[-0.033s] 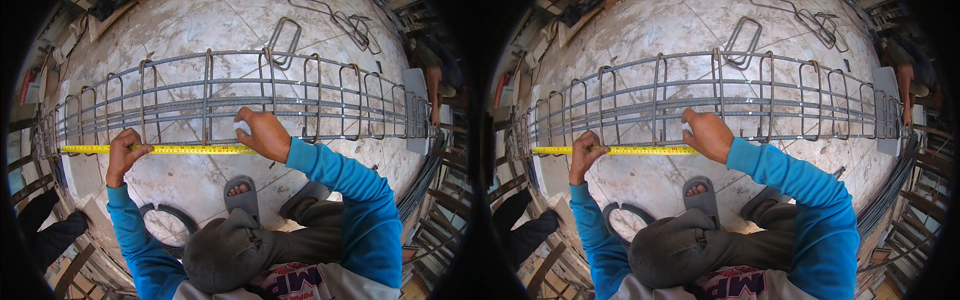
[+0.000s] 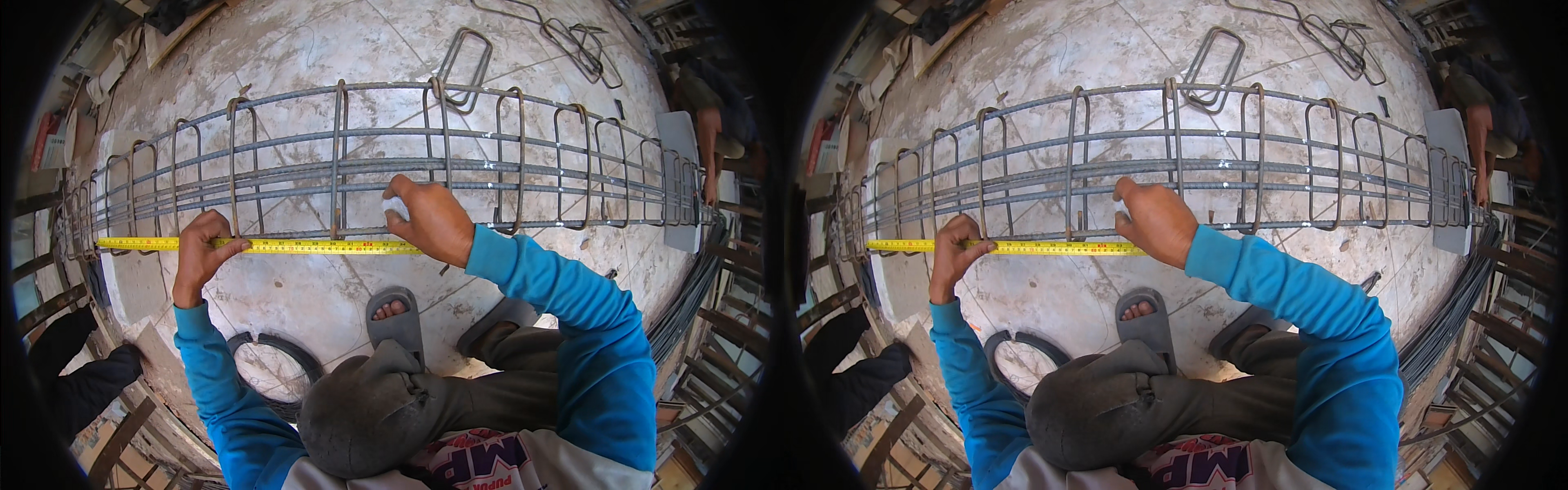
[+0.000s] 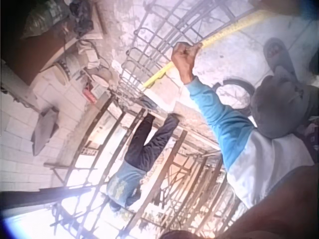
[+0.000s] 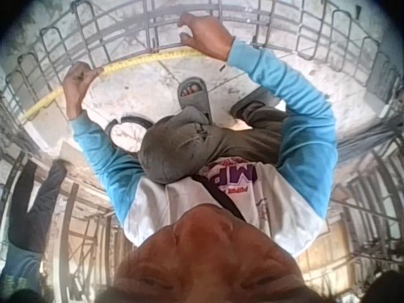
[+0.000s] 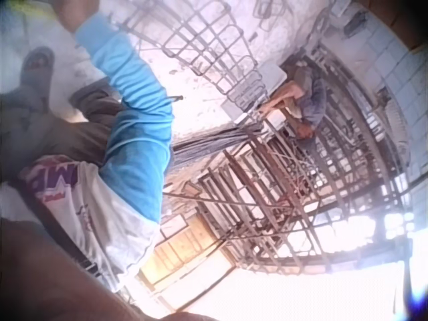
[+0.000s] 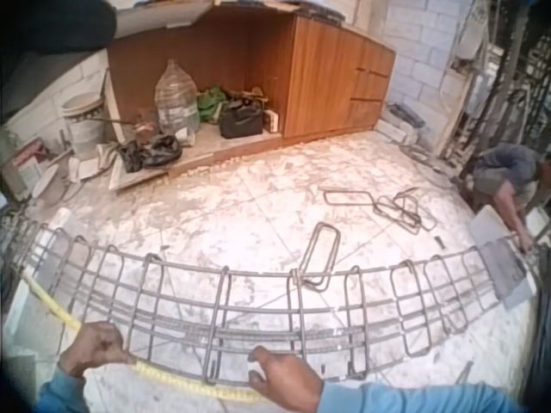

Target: The person uses pliers to twist and cut wire to secure metal stirrups onto longitudinal rebar rods, then uses a yellow tape measure and a piece of chalk to mark intervals along the rebar structure.

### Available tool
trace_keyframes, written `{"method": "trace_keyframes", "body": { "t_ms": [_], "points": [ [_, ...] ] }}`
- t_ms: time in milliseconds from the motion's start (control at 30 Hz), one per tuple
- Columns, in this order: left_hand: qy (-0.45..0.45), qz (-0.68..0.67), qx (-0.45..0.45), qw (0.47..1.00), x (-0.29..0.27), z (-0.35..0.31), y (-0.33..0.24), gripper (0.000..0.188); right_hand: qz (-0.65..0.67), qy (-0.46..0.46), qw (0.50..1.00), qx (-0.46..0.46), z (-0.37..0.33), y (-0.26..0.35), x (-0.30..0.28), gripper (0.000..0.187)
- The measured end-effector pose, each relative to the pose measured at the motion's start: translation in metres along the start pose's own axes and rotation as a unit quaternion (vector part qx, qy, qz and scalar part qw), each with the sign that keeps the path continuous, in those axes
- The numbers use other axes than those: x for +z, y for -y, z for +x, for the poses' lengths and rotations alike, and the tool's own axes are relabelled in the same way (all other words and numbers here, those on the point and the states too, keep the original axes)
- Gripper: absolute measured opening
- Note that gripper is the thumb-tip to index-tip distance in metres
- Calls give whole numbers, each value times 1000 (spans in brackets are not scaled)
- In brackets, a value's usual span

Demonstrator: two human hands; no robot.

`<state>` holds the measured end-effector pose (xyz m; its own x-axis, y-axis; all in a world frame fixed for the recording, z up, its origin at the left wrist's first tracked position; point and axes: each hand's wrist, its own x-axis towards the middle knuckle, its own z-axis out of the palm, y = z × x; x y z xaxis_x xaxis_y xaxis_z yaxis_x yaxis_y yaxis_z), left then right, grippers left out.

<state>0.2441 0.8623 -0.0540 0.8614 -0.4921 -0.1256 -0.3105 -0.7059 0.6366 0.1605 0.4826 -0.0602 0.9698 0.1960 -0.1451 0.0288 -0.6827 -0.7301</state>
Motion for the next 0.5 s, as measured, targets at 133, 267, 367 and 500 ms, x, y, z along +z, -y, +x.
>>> {"method": "trace_keyframes", "body": {
  "t_ms": [133, 267, 367, 500],
  "points": [
    [-8, 16, 11, 1000, -1, -5, -2, 34, 9, 19, 999, 36, -8, 8, -1, 25],
    [-23, -9, 0, 1000, 2, -9, -4, 34, 52, -3, 998, 23, 0, 5, -20, 24],
    [-26, -14, -7, 1000, 7, -8, -2, 35, 43, -128, 991, 18, 40, -2, -43, 26],
    [-32, -34, -5, 999, 10, -7, 3, 37, -24, -197, 980, -9, 104, -16, -56, 26]
  ]
}}
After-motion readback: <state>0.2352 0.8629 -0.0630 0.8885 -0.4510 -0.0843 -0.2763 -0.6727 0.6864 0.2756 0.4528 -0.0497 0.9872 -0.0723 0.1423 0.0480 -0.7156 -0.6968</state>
